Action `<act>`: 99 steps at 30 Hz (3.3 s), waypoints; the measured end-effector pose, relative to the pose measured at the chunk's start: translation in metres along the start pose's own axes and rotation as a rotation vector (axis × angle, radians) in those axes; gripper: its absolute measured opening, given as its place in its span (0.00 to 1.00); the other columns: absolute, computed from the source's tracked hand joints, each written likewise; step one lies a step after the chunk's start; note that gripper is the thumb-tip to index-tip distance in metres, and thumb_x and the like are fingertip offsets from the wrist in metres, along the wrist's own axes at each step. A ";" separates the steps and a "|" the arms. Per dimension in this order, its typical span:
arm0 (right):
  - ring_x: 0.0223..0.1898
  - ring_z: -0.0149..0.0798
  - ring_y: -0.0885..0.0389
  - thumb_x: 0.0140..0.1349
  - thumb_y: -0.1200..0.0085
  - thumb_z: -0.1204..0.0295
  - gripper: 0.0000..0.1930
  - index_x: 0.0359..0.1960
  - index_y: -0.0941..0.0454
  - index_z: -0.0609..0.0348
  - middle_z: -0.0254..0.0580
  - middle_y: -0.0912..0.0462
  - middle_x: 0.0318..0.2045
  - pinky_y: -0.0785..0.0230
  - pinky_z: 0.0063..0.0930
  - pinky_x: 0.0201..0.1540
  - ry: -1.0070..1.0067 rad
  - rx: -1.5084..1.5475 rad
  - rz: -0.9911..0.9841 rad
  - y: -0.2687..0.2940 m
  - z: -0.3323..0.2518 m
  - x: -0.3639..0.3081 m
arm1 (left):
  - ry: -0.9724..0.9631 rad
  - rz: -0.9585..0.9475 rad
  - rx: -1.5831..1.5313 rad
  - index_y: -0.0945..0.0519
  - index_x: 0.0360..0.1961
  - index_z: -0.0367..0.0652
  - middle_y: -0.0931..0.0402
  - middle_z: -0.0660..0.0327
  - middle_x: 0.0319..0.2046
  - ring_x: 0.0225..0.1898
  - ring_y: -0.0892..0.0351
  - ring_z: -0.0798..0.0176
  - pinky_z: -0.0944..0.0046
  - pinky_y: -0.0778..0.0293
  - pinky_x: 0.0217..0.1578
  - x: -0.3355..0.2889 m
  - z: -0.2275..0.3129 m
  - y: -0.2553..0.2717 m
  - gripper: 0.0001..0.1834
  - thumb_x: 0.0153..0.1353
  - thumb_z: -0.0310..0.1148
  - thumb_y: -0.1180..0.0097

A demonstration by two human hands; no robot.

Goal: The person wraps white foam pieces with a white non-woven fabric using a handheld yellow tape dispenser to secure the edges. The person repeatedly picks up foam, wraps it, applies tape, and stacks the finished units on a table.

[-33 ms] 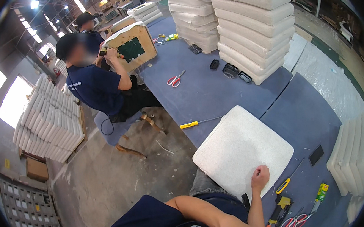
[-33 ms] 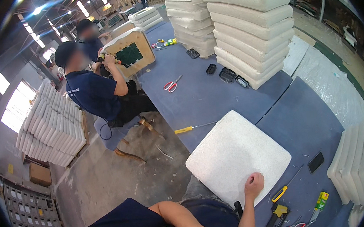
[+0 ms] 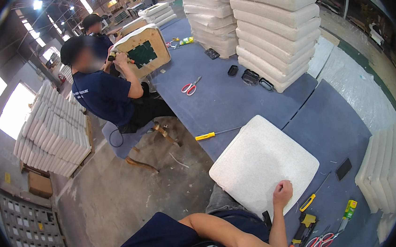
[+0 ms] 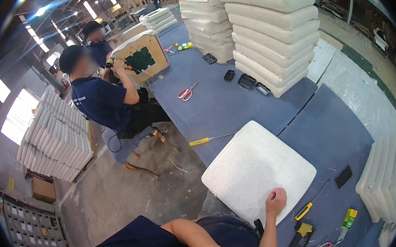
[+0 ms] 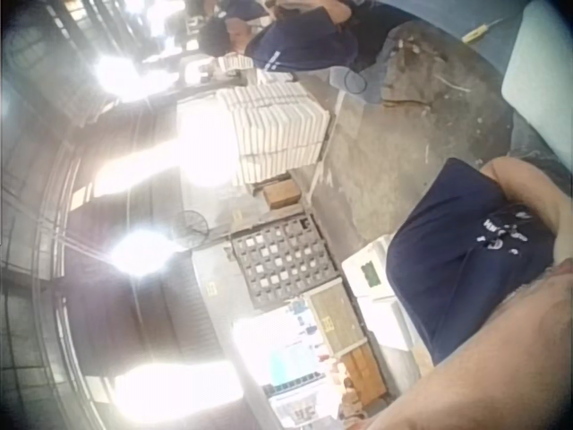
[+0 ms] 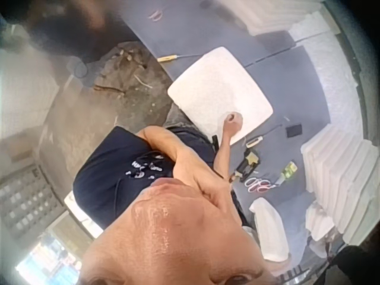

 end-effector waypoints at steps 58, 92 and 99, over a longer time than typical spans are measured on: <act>0.33 0.50 0.24 0.56 0.46 0.79 0.04 0.28 0.27 0.56 0.43 0.23 0.29 0.31 0.44 0.37 -0.033 0.007 -0.018 0.001 0.001 -0.001 | -0.176 -0.021 -0.174 0.21 0.25 0.32 0.19 0.44 0.38 0.49 0.23 0.50 0.52 0.29 0.47 0.006 -0.021 0.001 0.19 0.71 0.35 0.44; 0.35 0.50 0.23 0.54 0.47 0.79 0.04 0.27 0.28 0.57 0.43 0.22 0.30 0.30 0.45 0.38 -0.033 0.013 -0.008 0.000 0.002 -0.001 | 0.022 -0.045 -0.174 0.19 0.50 0.23 0.16 0.44 0.50 0.50 0.14 0.58 0.61 0.19 0.48 0.000 -0.028 -0.001 0.16 0.74 0.31 0.39; 0.35 0.50 0.22 0.54 0.47 0.80 0.04 0.28 0.27 0.56 0.42 0.21 0.30 0.30 0.44 0.38 -0.019 0.021 -0.007 0.002 0.001 0.000 | 0.004 -0.044 -0.166 0.19 0.51 0.23 0.16 0.45 0.50 0.50 0.14 0.58 0.62 0.19 0.48 0.002 -0.029 -0.001 0.17 0.74 0.31 0.38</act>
Point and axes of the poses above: each hand's wrist, its own x-axis towards the middle knuckle, its own y-axis out of the back of the hand, z = x × y, the point moved 6 cm from there along x, towards the middle knuckle
